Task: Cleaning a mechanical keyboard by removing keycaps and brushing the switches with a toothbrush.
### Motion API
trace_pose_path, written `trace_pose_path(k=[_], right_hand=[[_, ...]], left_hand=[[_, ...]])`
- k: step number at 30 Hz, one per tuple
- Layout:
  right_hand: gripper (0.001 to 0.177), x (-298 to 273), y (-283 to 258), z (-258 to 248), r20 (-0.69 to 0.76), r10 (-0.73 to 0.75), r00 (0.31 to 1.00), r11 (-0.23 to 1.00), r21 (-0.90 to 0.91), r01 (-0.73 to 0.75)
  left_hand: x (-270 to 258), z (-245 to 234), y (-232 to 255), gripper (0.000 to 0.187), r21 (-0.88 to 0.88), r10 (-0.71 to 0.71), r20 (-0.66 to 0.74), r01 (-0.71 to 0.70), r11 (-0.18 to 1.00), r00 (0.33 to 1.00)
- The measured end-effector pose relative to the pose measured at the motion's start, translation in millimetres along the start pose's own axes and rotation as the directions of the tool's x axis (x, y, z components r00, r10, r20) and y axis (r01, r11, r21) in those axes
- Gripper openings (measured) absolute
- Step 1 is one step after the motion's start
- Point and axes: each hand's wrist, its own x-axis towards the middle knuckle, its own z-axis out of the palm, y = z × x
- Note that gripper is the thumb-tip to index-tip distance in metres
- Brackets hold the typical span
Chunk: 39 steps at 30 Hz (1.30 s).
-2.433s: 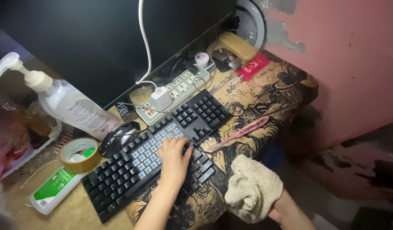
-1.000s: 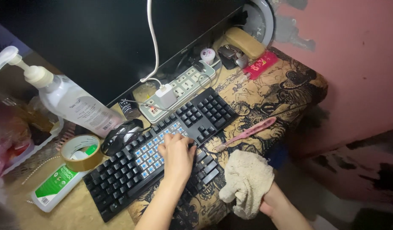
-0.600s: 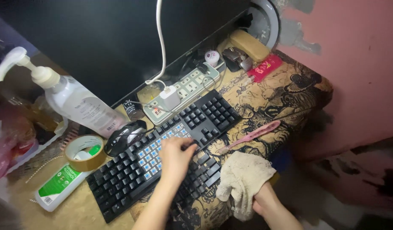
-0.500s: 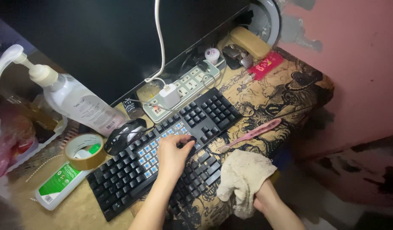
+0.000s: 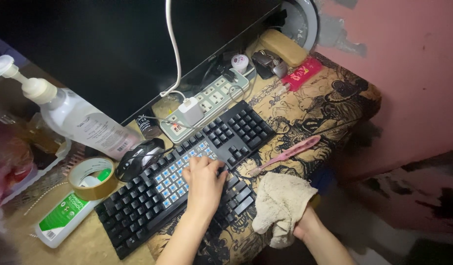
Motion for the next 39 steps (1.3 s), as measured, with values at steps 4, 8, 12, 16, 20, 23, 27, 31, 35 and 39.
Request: trace_pose_path(k=[4, 8, 12, 16, 20, 23, 27, 31, 35, 39], right_hand=[[0.05, 1, 1, -1, 0.039, -0.05, 0.998, 0.999, 0.001, 0.05], [0.051, 3, 2, -3, 0.023, -0.035, 0.999, 0.999, 0.003, 0.035], [0.053, 4, 2, -4, -0.062, -0.012, 0.998, 1.0, -0.004, 0.012], [0.053, 4, 0, -1, -0.007, -0.025, 1.0, 1.0, -0.008, 0.025], [0.049, 7, 1, -2, 0.02, -0.041, 0.999, 0.999, 0.0, 0.041], [0.048, 7, 0, 0, 0.005, -0.035, 0.999, 0.999, -0.005, 0.035], [0.045, 1, -3, 8, 0.0, -0.026, 1.0, 1.0, -0.013, 0.026], [0.046, 1, -4, 9, 0.032, -0.056, 0.998, 0.998, -0.016, 0.056], [0.047, 8, 1, 0, 0.041, -0.064, 0.997, 0.998, 0.006, 0.064], [0.049, 10, 3, -2, 0.036, -0.081, 0.996, 0.996, 0.027, 0.08]], left_hand=[[-1, 1, 0, 0.019, -0.001, 0.022, -0.019, -0.022, 1.0, 1.0], [1, 4, 0, 0.018, 0.031, 0.064, -0.034, -0.063, 0.998, 0.997], [4, 3, 2, 0.018, 0.037, 0.044, -0.019, -0.044, 0.998, 0.999], [8, 2, 2, 0.018, 0.015, 0.005, 0.032, -0.006, 1.0, 0.999], [10, 5, -3, 0.019, 0.015, -0.014, 0.05, 0.013, 1.0, 0.999], [11, 7, -4, 0.02, 0.002, -0.009, 0.046, 0.009, 1.0, 0.999], [10, 6, -3, 0.017, 0.025, -0.011, 0.058, 0.01, 1.0, 0.998], [12, 5, -7, 0.017, -0.003, -0.002, 0.059, 0.002, 1.0, 0.998], [13, 0, -5, 0.017, 0.025, -0.017, 0.051, 0.016, 1.0, 0.999], [14, -2, -3, 0.018, 0.018, -0.066, 0.086, 0.065, 0.998, 0.994]])
